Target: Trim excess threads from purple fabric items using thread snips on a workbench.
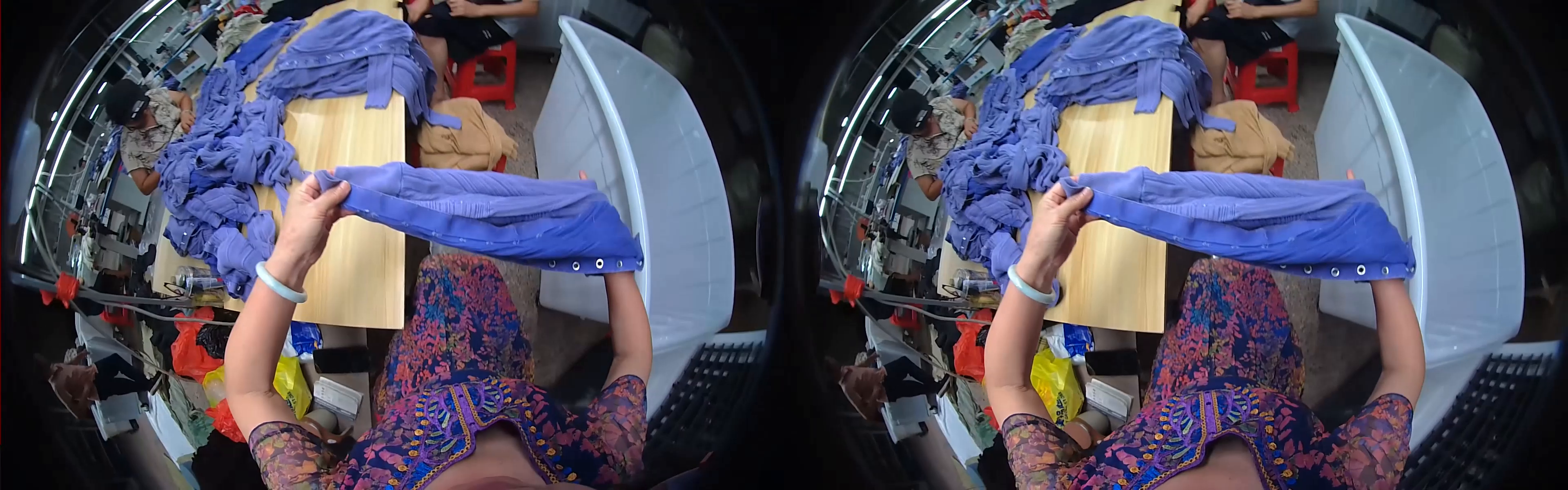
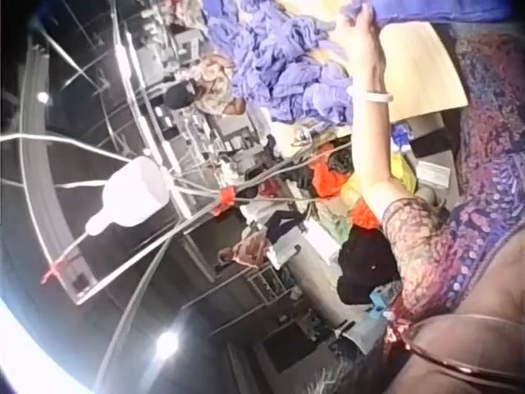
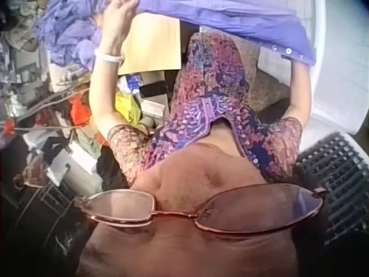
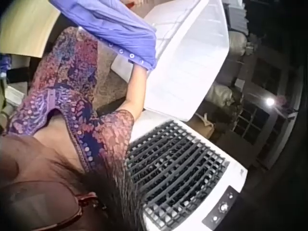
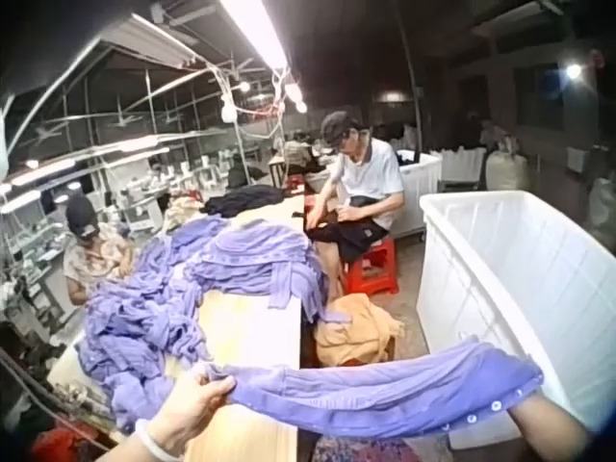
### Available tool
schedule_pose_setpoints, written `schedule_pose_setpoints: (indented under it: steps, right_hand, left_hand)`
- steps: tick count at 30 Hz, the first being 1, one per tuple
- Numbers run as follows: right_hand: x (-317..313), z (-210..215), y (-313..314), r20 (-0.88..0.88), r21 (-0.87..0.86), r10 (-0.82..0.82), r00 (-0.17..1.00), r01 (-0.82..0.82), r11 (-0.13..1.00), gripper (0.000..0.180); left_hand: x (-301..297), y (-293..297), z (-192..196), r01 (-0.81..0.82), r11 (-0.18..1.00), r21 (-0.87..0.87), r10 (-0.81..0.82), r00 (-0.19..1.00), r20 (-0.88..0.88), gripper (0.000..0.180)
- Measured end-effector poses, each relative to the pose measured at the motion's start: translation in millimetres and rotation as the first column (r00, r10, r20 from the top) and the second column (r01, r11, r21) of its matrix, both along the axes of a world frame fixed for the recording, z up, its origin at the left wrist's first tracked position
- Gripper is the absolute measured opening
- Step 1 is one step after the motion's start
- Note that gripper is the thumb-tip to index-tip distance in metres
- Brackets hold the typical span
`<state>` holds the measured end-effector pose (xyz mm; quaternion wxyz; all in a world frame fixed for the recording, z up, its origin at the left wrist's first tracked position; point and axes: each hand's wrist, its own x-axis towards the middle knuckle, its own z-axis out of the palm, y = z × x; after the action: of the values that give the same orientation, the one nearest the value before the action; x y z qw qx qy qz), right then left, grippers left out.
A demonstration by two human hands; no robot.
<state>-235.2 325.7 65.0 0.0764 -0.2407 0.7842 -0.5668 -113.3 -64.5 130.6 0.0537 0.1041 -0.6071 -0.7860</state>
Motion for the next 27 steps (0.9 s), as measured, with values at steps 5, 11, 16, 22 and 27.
schedule_pose_setpoints:
  steps: [5,11,16,22,27]
  right_hand:
    - [-7.9,-8.3,4.5,0.018,-0.043,0.011,1.000,-0.010,0.999,0.050]
    - [-35.6,-28.3,12.9,0.115,-0.042,-0.021,0.993,0.026,0.999,0.051]
    - [-73.7,-43.5,4.2,0.318,-0.155,0.041,0.947,0.009,0.988,0.061]
    - [-143.4,-82.3,-3.2,0.126,0.104,0.008,0.992,-0.021,0.994,0.055]
    - [-169.3,-117.8,35.4,0.099,0.190,-0.032,0.995,0.012,0.982,0.054]
  left_hand:
    - [-8.7,-2.1,-10.8,-0.009,1.000,0.013,0.008,0.999,0.038,0.013]
    - [-34.4,-10.2,-20.2,-0.042,0.999,0.005,0.041,0.993,0.108,0.014]
    - [-71.3,-28.1,-38.9,-0.085,0.996,0.019,0.081,0.984,0.161,0.013]
    - [-145.6,-54.3,-58.4,-0.129,0.989,0.074,0.110,0.969,0.220,0.014]
    - [-211.6,-81.5,-87.7,-0.189,0.970,0.152,0.141,0.950,0.279,0.010]
